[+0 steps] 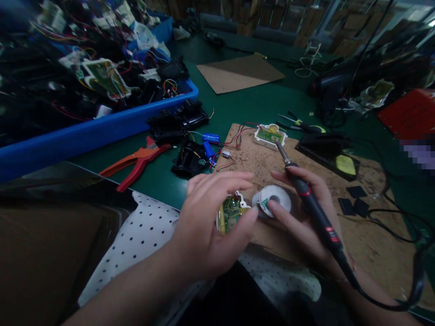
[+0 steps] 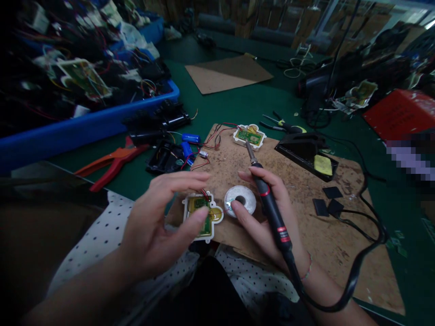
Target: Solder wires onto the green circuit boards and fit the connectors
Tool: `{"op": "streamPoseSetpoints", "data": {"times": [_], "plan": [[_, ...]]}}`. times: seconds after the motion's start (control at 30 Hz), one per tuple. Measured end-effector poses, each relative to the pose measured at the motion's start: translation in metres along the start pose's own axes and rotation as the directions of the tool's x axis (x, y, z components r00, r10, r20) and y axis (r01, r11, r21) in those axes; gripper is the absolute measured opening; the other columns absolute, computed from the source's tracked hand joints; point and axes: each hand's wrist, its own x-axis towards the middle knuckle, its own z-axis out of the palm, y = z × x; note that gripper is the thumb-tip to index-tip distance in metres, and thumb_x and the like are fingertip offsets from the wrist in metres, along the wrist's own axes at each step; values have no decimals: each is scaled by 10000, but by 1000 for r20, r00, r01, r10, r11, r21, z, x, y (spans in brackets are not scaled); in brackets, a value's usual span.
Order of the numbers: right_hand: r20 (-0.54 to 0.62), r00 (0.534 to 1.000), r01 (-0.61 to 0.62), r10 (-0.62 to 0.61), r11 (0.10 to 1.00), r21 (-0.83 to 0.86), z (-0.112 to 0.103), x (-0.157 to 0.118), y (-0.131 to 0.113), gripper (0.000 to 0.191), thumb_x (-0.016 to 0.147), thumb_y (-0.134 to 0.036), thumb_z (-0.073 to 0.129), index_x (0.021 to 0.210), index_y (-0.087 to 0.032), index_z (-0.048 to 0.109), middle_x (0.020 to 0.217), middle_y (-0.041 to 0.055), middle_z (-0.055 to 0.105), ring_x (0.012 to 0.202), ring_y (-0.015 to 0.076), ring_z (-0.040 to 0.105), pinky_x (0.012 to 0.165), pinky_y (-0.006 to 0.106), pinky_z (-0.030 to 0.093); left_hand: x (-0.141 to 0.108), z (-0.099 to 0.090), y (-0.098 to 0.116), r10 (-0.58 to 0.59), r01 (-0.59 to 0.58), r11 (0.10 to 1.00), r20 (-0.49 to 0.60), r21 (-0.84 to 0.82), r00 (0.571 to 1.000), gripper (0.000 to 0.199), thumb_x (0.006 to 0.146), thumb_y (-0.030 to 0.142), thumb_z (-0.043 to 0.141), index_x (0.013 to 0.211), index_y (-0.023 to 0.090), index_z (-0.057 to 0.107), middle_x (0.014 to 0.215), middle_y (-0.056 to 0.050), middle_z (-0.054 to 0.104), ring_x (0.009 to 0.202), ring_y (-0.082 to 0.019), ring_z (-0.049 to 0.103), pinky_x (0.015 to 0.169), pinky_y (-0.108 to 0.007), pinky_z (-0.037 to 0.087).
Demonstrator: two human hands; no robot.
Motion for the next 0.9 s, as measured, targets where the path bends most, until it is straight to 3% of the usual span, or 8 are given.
{"op": "streamPoseSetpoints", "data": {"times": [0.1,0.17,0.3,0.4,0.57,0.73,0.9], "plan": [[-13,1000,-1,1,1000,-7,0,0,1,672,751,-220,813,1345,-309,511,1272,63,667,1232,273,628,1105,522,477,-1,-17,-11,-155,143,983,-101,-117,983,275,896,181,610,1169,211,607,1256,-81,666,1178,-244,622,1012,-427,487],[-25,1000,-6,6,1000,6,1,-1,2,663,750,-229,814,1337,-319,519,1273,59,666,1240,283,623,1115,543,464,-2,-27,-20,-256,242,960,-91,-141,962,220,916,188,588,1131,218,624,1170,-75,688,1061,-228,661,900,-392,536],[-29,1000,-7,8,1000,13,2,-2,4,657,744,-248,821,1330,-325,532,1275,60,669,1247,298,617,1096,551,476,-9,-35,-29,-350,366,927,162,-79,923,185,919,210,577,1087,224,654,973,-44,712,789,-169,659,650,-305,522],[-26,1000,-6,6,1000,-4,1,-2,5,656,738,-238,825,1322,-316,537,1266,62,675,1237,295,625,1100,545,471,-14,-30,-26,-326,340,940,240,-20,914,173,893,209,610,1059,213,659,960,-36,703,768,-154,637,621,-280,505],[-35,999,-3,2,1000,-7,1,-2,4,653,740,-243,825,1322,-307,535,1260,64,678,1212,287,640,1091,526,480,-14,-21,-24,-246,263,964,228,-44,942,92,893,137,591,889,190,666,992,-41,695,809,-142,625,702,-285,517],[-26,1000,-6,5,1000,-21,1,-1,2,655,740,-235,826,1324,-305,538,1265,59,679,1215,274,639,1090,501,488,-13,-25,-23,-257,268,963,195,-35,947,89,874,126,619,817,186,652,1065,-52,675,968,-172,638,785,-297,520],[-26,1000,-9,10,1000,8,2,-2,3,640,750,-232,818,1322,-312,543,1263,55,679,1208,264,645,1059,479,520,-15,-25,-24,-257,259,966,173,12,951,90,863,115,621,813,189,637,1050,-55,672,967,-183,632,767,-310,515]]}}
